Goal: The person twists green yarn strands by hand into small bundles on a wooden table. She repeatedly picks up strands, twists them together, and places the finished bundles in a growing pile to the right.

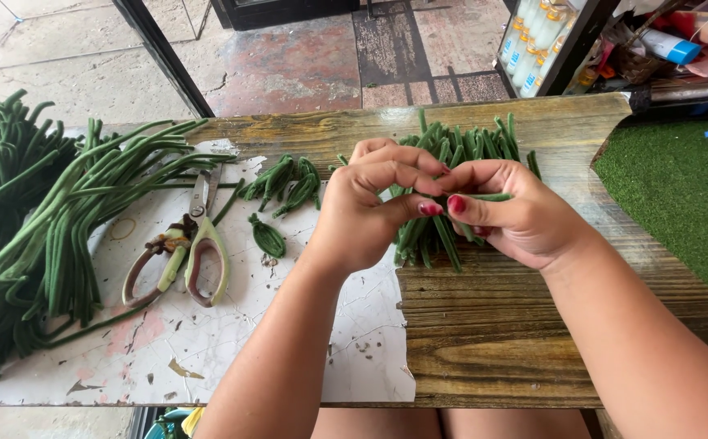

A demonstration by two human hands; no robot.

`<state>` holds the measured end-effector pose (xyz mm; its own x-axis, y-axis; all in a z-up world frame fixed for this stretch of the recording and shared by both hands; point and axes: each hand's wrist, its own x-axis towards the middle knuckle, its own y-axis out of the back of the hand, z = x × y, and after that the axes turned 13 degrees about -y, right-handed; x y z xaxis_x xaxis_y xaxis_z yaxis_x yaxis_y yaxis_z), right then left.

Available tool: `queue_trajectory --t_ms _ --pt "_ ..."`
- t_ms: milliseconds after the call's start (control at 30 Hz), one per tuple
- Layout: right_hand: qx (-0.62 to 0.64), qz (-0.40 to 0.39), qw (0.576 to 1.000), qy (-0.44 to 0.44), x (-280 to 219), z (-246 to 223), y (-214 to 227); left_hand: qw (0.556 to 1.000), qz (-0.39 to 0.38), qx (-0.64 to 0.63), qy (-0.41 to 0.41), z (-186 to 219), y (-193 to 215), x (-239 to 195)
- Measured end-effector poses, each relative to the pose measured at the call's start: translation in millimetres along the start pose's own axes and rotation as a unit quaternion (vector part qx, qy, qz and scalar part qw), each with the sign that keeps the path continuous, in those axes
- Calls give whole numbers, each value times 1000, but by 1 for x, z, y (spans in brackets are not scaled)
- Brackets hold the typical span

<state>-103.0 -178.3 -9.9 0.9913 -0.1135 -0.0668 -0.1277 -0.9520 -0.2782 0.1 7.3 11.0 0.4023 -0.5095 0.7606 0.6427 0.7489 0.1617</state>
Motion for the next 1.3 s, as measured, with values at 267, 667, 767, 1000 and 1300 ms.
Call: queue_trajectory --t_ms 267,667,767,1000,1300 --pt "-101 81 991 30 -1 -14 -18 999 16 -3 52 2 -3 -1" --pt "-9 139 990 -15 0 -13 -15 984 0 -33 177 5 -9 1" --pt "-110 133 985 10 -10 -27 -25 977 -56 -45 201 10 -2 2" --pt "-278 145 948 51 -19 -35 -32 963 -99 -25 248 29 9 11" --pt "-293 179 934 96 -15 -30 -37 924 -82 -68 368 27 -2 10"
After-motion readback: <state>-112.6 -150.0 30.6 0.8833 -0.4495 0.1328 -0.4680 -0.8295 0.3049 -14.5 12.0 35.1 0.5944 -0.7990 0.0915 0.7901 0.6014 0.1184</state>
